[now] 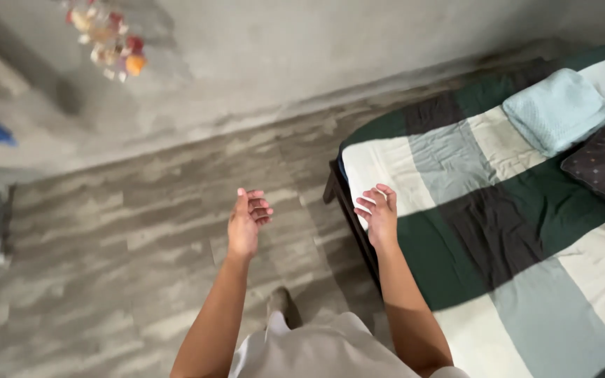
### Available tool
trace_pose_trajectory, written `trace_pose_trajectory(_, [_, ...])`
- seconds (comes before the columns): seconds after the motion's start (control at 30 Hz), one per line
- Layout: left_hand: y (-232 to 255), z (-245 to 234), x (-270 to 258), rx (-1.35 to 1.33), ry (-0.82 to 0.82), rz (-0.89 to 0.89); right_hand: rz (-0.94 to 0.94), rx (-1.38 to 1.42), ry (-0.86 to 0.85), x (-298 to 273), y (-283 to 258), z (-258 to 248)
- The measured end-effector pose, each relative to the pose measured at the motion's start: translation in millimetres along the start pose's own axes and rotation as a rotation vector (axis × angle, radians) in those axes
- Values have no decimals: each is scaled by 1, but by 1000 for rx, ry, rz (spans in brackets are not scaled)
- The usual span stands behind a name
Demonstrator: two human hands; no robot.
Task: The person folds a green and white striped towel on a bed, then places it on the bed. The person also picks up and moves a light blue folded towel on the bed.
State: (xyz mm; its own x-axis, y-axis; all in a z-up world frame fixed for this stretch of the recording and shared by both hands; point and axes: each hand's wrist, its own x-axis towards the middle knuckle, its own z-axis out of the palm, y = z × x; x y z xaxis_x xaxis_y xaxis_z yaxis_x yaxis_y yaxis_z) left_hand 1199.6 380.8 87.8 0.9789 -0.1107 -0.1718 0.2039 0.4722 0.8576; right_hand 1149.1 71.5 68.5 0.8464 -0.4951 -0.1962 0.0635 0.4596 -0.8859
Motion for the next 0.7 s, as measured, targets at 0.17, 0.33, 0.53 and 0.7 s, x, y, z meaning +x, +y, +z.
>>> trace_pose_trajectory(0.17, [30,12,110,15,-75,-18,3,-7,56,70,-1,47])
trace_pose_trajectory(0.33, [36,38,214,57,-148,-58,-14,12,105,146,-4,68])
trace_pose_trajectory(0.53, [25,85,348,72,-179,-89,-66,61,102,256,-20,90])
trace_pose_trajectory(0.7, [28,140,468,98,-264,-117,-75,97,113,367,-27,103])
